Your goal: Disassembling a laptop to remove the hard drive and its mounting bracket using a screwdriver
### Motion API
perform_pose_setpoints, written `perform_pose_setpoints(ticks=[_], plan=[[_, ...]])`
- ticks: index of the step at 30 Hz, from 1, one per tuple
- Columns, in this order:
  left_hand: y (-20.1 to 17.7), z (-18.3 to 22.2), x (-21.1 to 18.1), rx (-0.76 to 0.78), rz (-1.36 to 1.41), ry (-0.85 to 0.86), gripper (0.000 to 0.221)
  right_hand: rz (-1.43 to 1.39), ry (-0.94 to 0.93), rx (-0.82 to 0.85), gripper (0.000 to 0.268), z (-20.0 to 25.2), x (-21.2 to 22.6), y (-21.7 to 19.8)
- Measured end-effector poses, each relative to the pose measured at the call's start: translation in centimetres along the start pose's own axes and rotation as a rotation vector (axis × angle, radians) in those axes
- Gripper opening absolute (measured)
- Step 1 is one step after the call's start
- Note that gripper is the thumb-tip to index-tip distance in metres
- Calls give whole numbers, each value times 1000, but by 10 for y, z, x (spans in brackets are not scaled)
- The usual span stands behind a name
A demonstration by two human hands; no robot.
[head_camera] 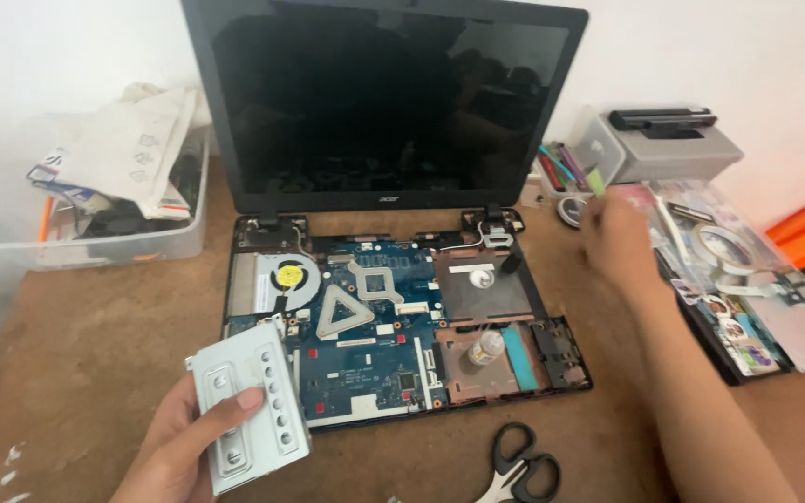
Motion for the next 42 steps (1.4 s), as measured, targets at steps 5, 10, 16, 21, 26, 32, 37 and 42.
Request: perform_pose_setpoints(ticks=[5,10,16,21,26,32,37,42], plan=[[-4,-4,2,26,17,-76,43,152,-23,-233,13,-81,-49,33],[-9,-11,0,-14,-36,-123,47,166,-46,-192,15,-124,-53,63],[-8,-10,-5,-27,-90,-197,51,90,-45,-286,13,-109,-42,63],[-11,-13,-1,14,-77,-213,51,80,-4,-300,35,-83,-35,40],[-12,-12,-1,45,-48,-207,53,1,53,-149,37,-45,-8,28],[-20,-22,9,60,-50,-151,50,-86,134,-284,51,-30,-12,10],[-4,-2,-5,57,17,-199,52,-249,109,-334,65,6,48,-43],[3,2,-4,88,54,-210,57,-614,71,-365,61,71,137,-93]])
Point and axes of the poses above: each hand's wrist, its own z-axis away from the middle knuckle, its own y-axis out of the palm, x = y × z, the point moved 3 cm from there along -z, towards the middle knuckle, and after that the axes turned 3 degrees about -z, right-handed, at the moved point
